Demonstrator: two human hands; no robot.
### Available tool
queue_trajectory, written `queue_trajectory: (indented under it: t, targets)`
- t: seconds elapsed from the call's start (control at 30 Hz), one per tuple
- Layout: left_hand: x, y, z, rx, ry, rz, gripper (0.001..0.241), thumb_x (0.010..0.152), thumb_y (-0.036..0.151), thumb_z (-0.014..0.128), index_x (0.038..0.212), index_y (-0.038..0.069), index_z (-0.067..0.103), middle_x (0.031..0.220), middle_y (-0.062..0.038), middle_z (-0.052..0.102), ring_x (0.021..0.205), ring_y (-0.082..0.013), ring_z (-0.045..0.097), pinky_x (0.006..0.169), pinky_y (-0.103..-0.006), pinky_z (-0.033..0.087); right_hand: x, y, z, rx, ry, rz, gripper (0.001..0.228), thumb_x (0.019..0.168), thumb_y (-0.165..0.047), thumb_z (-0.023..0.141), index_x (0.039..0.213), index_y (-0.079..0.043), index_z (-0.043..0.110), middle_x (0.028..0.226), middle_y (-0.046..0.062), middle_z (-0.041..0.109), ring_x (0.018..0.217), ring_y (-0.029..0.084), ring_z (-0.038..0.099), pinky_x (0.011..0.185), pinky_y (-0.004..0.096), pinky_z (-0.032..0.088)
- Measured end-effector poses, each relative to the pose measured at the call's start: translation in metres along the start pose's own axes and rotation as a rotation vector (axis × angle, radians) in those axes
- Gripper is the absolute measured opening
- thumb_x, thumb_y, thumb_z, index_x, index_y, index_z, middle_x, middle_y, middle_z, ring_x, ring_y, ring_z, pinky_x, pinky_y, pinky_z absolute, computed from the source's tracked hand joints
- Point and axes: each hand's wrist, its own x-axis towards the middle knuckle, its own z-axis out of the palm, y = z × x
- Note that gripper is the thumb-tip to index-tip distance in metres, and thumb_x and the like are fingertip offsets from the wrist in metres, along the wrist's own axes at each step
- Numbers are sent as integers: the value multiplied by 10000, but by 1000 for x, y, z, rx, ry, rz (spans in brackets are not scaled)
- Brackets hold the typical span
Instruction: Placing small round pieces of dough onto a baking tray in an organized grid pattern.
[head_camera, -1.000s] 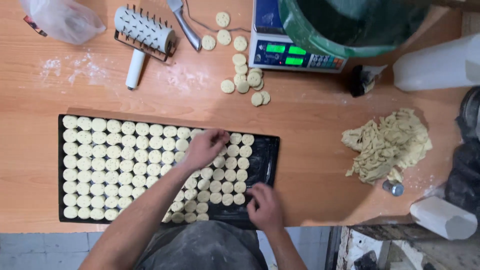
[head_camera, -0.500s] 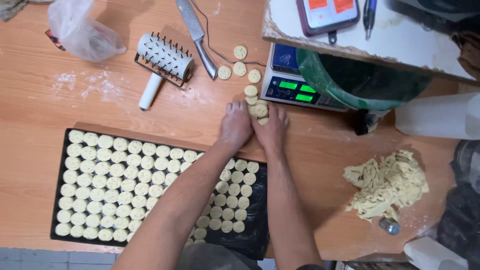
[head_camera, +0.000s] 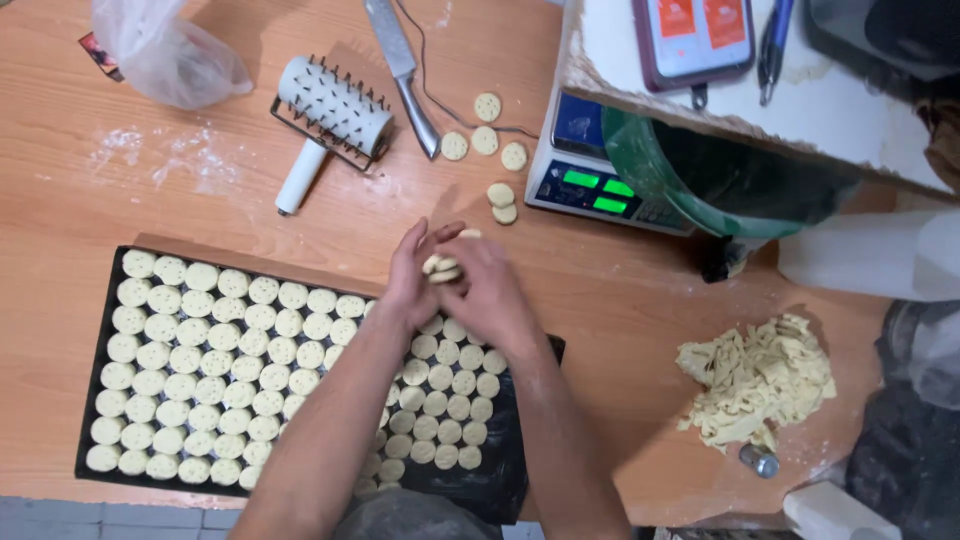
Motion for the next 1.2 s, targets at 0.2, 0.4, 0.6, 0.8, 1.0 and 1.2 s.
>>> queue_trajectory:
  t: [0.2,0.4,0.6,0.8,1.0,1.2]
  targets:
    - [36,-27,-75,-319,-153,21,357,1052,300,505,1286,39,575,1235,-165,681,1187,-361,660,1040,-551,571,57,-19,-20,-24,163,-79,277,908,-223,682,1159,-111,710,1021,104,768,961,251,764,841,400,608]
    - [17,-16,-68,-306,-386,-110,531,960,352,437,1365,38,577,1287,-213,667,1201,-432,633,997,-630,548,207,62,-32,-536,506,-246,273,910,-221,733,1113,-42,699,1042,224,695,953,439,666,810,513,528]
    - [9,-5,-68,-361,-469,-142,523,978,333,429,1358,-4,556,1380,-266,626,1297,-435,608,1019,-602,540,217,18,-39,-443,428,-60,290,810,-241,818,948,-43,658,963,181,697,944,381,695,845,490,554]
    - [19,-13,-84,-363,-515,-145,416,1002,274,465,1297,5,581,1288,-245,662,1216,-429,641,1012,-584,570,184,36,-39,-392,351,-139,414,867,-133,720,1276,-110,659,1079,185,692,1014,422,653,881,510,512]
    - [34,-15,-94,-356,-385,-13,376,1064,277,480,1321,22,581,1198,-200,676,1145,-363,663,984,-579,573,165,18,-17,-507,330,-239,631,617,-138,826,1198,-17,614,1180,211,582,1153,441,498,1019,510,396]
    - [8,15,-63,-361,-253,42,458,975,284,456,1364,62,553,1286,-175,660,1209,-369,644,1065,-595,495,170,58,9,-416,359,-356,629,718,-162,823,1284,-21,591,1265,232,537,1229,442,489,1041,514,429]
